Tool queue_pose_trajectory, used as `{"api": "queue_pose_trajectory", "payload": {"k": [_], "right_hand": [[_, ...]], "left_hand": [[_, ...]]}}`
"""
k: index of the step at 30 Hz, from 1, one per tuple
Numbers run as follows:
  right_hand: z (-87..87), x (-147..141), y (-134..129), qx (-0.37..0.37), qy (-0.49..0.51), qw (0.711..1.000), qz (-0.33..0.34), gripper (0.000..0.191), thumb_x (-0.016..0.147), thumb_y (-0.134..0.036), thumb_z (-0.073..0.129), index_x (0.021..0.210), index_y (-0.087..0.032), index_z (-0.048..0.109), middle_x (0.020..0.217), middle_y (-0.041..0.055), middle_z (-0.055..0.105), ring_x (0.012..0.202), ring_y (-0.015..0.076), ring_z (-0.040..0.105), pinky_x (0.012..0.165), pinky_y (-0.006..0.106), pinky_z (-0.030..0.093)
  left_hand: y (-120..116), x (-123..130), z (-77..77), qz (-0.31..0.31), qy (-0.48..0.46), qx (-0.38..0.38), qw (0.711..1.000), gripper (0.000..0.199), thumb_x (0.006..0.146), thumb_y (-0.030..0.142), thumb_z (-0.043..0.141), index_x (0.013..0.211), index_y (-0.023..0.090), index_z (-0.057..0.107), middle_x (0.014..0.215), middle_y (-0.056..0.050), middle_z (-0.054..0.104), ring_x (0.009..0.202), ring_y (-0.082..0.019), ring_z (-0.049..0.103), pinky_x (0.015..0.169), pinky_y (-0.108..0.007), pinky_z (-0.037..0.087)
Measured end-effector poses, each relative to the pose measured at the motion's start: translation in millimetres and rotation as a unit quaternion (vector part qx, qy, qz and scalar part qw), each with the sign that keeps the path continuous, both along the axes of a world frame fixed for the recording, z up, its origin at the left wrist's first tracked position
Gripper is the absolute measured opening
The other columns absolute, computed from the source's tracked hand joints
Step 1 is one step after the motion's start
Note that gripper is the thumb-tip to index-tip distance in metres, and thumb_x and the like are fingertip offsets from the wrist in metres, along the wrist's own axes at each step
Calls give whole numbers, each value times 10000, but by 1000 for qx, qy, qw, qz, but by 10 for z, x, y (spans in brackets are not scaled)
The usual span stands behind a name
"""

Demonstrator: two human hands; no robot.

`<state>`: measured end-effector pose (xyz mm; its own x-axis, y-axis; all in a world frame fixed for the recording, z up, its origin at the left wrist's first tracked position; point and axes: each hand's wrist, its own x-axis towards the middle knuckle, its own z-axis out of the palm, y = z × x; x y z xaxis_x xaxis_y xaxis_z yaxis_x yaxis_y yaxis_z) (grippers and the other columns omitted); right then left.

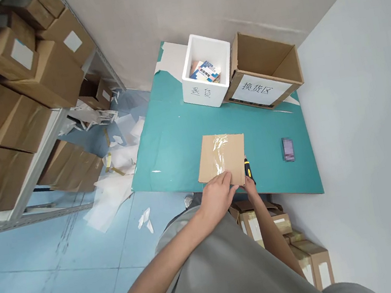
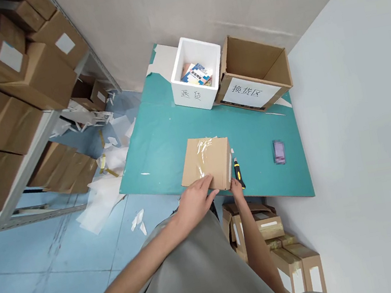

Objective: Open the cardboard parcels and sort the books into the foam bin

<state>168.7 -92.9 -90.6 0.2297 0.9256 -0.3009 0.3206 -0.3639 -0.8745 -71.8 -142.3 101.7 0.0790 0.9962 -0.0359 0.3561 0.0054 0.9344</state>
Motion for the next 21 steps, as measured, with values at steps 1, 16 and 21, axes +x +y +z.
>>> {"api": "queue_pose_trajectory", "payload": {"k": [1, 16, 21], "right_hand": [[-10, -3, -30, -12, 2, 1000, -4, 520, 780, -673, 517, 854, -202, 725, 796, 74, 768, 746, 237, 696, 690, 377, 610], [180, -815, -72, -8, 13, 1000, 6, 727, 885, -754, 501, 1260, -169, 716, 1308, 192, 751, 1239, 323, 676, 1113, 446, 498], [536, -1168, -70, 15, -42, 997, 55, 707, 957, -647, 478, 1428, -154, 666, 1370, 195, 711, 1292, 344, 646, 1175, 503, 461]], "left_hand": [[1, 17, 5, 2, 4, 6, 1000, 467, 1003, 537, 656, 1373, 253, 689, 1423, -196, 695, 1340, -388, 659, 1192, -500, 461], [319, -1431, -586, 200, 239, -106, 944, 489, 1072, 544, 497, 1353, 187, 678, 1210, -202, 772, 1072, -394, 756, 974, -465, 534], [238, -1893, -1163, 197, 222, -176, 939, 406, 1054, 441, 508, 1326, 182, 662, 1133, -190, 791, 1019, -362, 763, 961, -451, 538]]}}
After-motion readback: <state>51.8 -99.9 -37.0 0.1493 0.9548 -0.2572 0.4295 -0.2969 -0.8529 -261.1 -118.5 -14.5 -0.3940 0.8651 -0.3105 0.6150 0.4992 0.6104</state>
